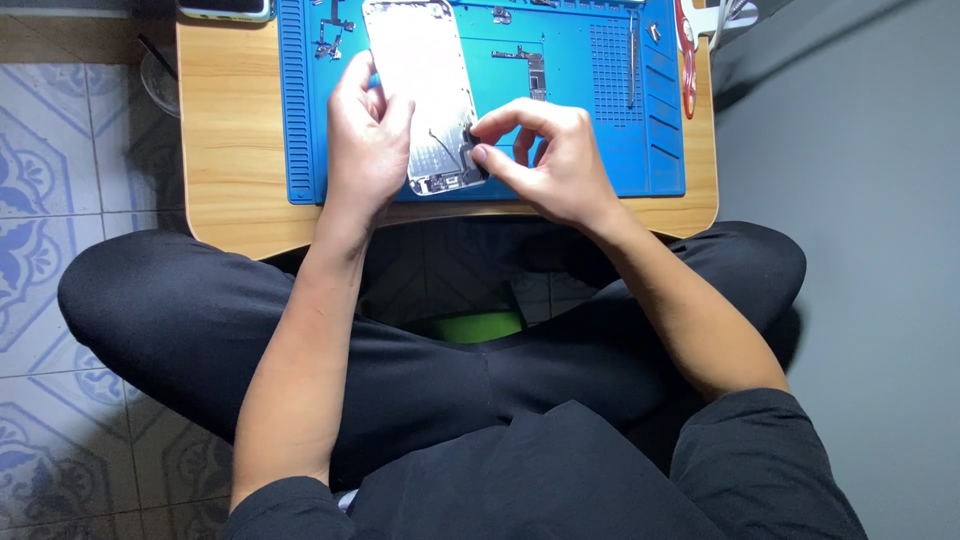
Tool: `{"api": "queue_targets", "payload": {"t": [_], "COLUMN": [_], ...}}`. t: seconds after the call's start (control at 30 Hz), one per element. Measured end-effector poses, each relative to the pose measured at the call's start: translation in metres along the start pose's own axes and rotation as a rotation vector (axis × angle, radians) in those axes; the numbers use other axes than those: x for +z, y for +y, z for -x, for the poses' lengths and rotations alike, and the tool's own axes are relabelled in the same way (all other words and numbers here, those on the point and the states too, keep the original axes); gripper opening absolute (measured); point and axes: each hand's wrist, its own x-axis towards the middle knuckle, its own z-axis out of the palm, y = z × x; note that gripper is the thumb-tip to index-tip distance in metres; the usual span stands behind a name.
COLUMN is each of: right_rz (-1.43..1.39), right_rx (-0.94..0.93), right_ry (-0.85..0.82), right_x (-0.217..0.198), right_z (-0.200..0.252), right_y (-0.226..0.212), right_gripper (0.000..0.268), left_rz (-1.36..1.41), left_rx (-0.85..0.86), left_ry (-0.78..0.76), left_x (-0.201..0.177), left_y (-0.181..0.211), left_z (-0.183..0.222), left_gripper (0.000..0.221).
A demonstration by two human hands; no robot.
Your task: The person is repairing a mobile phone by carefully assembling internal components and using precision tools on an anti-static mat.
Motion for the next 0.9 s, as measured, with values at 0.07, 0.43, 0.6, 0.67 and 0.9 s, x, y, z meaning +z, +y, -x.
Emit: {"api": "queue_targets", "payload": {"t": [0.07, 0.43, 0.6, 0.67, 0.9], "right_rz": [-0.084, -0.321, -0.377, -0.393, -0.493], "right_rx": [0.041, 0.157, 0.157, 0.192, 0.398], "right_ry": [0.010, 0.017, -0.005, 0.007, -0.054], "right_x": [0.005, 0.008, 0.007, 0.006, 0.010], "right_z": [0.003, 0.007, 0.006, 0.006, 0.007], "right_y": [0.005, 0.017, 0.016, 0.015, 0.022], "right_gripper": [0.014, 0.017, 0.021, 0.021, 0.030], "left_rz": [-0.022, -0.031, -0.035, -0.043, 0.033], "left_rx": [0.033, -0.085, -0.030, -0.061, -0.007], "left_ry": [0.014, -0.114, -0.085, -0.066, -0.007], "left_x": [-0.001, 0.005, 0.007, 0.008, 0.014], "left_y": [-0.009, -0.013, -0.010, -0.009, -0.004], "left_z": [0.000, 0.009, 0.011, 0.011, 0.013], "left_gripper": [0.032, 0.073, 0.075, 0.076, 0.069]}}
